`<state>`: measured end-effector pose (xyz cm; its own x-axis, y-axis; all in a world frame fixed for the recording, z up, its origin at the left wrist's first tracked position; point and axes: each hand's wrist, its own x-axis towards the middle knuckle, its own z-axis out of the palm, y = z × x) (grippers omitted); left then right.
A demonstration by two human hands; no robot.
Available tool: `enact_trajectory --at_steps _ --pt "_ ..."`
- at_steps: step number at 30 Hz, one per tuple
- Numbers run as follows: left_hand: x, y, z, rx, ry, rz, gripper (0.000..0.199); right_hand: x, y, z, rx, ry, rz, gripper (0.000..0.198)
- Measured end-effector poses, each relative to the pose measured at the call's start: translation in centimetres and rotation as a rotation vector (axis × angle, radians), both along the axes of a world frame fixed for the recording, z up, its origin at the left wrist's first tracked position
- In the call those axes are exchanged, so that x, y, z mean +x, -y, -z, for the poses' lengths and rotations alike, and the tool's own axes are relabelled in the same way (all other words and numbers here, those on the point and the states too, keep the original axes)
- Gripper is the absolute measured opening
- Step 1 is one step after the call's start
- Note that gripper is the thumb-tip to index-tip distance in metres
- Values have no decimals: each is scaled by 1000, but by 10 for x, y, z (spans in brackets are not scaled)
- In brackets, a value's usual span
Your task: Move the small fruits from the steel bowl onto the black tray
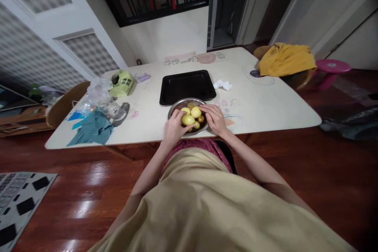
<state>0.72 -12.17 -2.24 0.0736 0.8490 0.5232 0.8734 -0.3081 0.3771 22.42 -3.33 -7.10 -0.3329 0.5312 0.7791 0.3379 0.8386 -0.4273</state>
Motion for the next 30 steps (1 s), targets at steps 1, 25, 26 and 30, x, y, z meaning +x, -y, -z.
enact_trajectory --at_steps 1,25,26,30 --pt "0 0 0 -2 5 2 48 0 0 0 -3 5 3 46" --pt "-35 -17 25 418 372 -5 40 1 0 1 11 12 13 46" --pt "-38 -19 28 428 380 -25 42 1 0 1 7 10 19 47" --pt "-42 -22 32 404 439 -66 44 1 0 1 -9 -28 38 47"
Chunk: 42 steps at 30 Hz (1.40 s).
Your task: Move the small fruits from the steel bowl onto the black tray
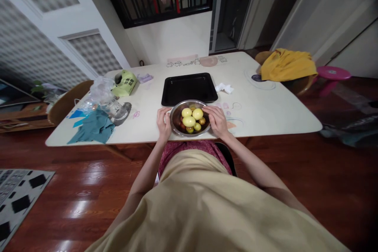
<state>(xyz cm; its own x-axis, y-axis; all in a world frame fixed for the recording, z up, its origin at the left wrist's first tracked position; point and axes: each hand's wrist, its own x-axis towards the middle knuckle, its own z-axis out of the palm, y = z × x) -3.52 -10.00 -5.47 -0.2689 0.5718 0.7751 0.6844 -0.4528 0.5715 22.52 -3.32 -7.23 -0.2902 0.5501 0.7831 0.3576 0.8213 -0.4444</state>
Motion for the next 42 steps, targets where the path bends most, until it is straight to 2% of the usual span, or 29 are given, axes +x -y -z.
enact_trajectory --at_steps 7,19,28,42 --pt "3 0 -4 -103 12 60 48 -1 0 1 -50 -11 1 49" --pt "-1 -2 2 -131 -73 227 50 -1 -2 1 -1 0 -2 47" --pt "-1 -2 3 -155 -80 259 52 0 -1 -1 6 13 13 45" --pt "1 2 1 -160 -71 266 51 12 -5 -6 -61 26 44 36"
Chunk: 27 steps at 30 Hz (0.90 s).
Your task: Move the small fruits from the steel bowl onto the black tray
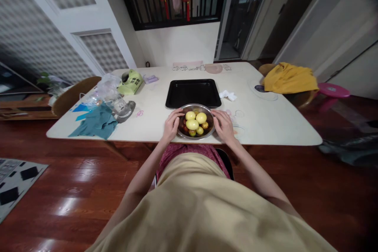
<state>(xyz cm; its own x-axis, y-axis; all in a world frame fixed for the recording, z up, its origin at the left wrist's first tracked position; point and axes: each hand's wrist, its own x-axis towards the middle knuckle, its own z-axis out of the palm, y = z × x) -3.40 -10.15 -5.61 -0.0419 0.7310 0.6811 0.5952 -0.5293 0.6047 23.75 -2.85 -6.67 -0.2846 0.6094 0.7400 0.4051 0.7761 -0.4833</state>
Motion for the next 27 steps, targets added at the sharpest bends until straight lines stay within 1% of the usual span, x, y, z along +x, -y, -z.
enact_trajectory --at_steps 3,5,7,9,11,14,15,16,17,22,25,27 --pt "0 0 0 -8 -10 -8 53 1 -3 3 -78 -33 39 36" --pt "0 0 0 -8 -14 -10 53 1 -4 6 -156 -62 67 39" --pt "0 0 0 -2 -11 -9 52 -1 -5 9 -256 -84 68 41" --pt "1 0 0 3 -10 -7 52 -2 -5 10 -381 -109 27 41" --pt "1 0 0 2 -18 -5 53 -4 -3 7 -583 -133 -60 37" --pt "1 1 0 7 -35 3 54 -8 2 -1 -1017 -163 -200 27" --pt "1 1 1 13 -38 10 53 -9 3 -4 -1123 -168 -226 25" --pt "1 1 1 23 -38 19 52 -10 5 -7 -1188 -171 -239 23" --pt "2 2 1 35 -37 29 50 -12 6 -10 -1214 -174 -240 21" --pt "4 4 1 72 -45 50 43 -17 5 -22 -1206 -168 -205 12" --pt "6 3 0 78 -39 67 42 -19 -5 -34 -1191 -141 -181 12" --pt "6 -2 -4 74 -33 68 42 -21 -16 -45 -1174 -111 -168 11"
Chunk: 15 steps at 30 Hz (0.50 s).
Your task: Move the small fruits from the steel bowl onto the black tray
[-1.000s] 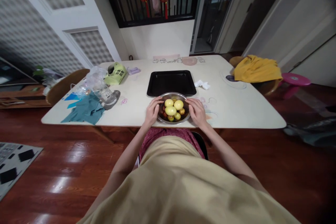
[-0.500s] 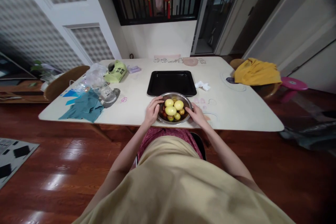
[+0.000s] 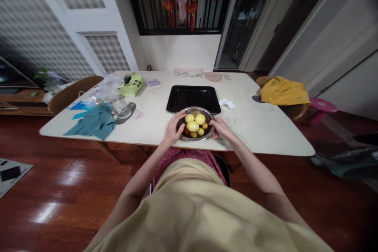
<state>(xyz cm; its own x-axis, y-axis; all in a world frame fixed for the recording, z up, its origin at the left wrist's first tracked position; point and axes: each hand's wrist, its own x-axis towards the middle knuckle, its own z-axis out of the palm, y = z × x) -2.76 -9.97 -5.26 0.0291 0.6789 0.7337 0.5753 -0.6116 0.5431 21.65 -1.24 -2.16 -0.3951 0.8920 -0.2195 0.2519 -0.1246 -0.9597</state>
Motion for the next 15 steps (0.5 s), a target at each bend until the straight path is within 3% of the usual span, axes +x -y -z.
enact_trajectory --at_steps 8,15 --pt "-2 -59 -20 23 -40 -33 68 -15 -69 -57 138 133 41 13" --pt "-4 -121 4 -93 19 -84 79 -46 -115 -78 247 282 85 19"
